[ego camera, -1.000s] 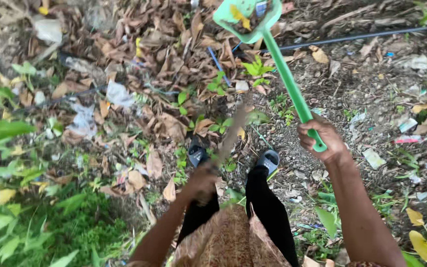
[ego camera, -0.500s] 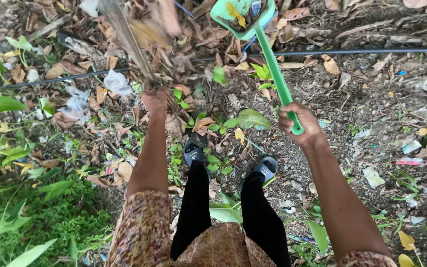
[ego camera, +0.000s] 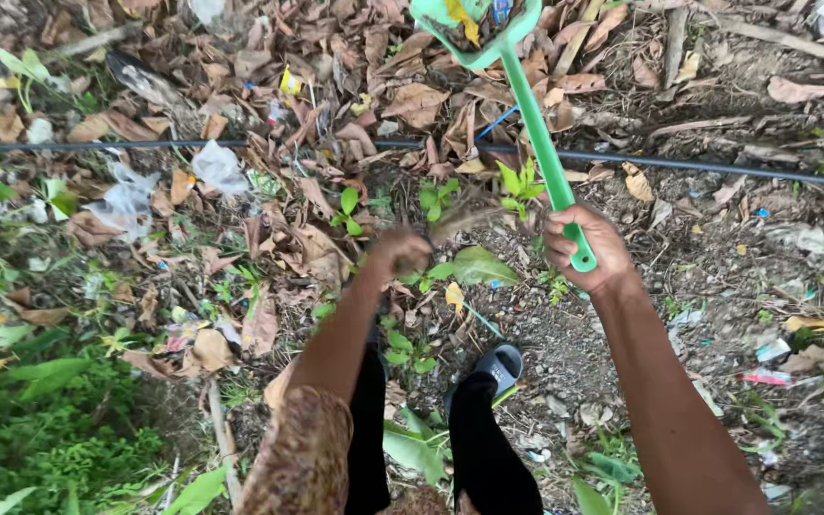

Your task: The person sweeps dry leaves and trash off the ground using a hand broom and a dustpan.

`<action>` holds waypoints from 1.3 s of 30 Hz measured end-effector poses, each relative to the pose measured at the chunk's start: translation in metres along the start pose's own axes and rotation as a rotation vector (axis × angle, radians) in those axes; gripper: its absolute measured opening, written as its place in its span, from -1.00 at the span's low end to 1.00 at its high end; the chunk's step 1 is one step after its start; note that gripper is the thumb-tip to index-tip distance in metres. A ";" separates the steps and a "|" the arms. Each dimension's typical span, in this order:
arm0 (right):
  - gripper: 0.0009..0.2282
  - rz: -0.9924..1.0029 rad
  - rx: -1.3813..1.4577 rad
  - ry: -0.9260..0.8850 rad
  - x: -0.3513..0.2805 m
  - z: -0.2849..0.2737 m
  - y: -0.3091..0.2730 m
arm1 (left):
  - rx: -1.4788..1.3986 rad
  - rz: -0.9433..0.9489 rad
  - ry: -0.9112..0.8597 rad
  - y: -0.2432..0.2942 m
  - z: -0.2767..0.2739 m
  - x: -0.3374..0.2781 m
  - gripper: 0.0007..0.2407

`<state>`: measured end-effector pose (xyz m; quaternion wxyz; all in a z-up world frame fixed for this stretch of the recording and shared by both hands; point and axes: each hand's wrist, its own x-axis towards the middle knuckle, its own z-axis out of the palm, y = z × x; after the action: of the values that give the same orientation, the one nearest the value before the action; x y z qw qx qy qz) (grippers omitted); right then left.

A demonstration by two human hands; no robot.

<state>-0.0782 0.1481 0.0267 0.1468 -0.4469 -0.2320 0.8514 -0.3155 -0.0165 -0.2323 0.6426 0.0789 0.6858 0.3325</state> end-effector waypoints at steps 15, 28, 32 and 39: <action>-0.66 0.072 -0.028 -0.032 0.005 -0.028 0.030 | 0.294 -0.392 -0.670 -0.199 0.061 -0.114 -0.29; -0.55 0.215 0.055 -0.198 0.134 -0.032 0.187 | 0.271 0.030 0.931 -0.324 -0.316 -0.071 -0.67; -0.55 0.225 -0.057 -0.251 0.163 -0.002 0.212 | 0.431 -0.087 0.841 -0.408 -0.297 -0.091 -0.80; -0.63 0.216 -0.115 -0.357 0.279 0.008 0.300 | 0.660 -0.198 0.674 -0.517 -0.200 0.081 -0.69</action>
<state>-0.2528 0.0183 -0.3207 -0.0144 -0.3187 -0.2536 0.9132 -0.3505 -0.4407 -0.5968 0.3535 0.1008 0.9290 0.0416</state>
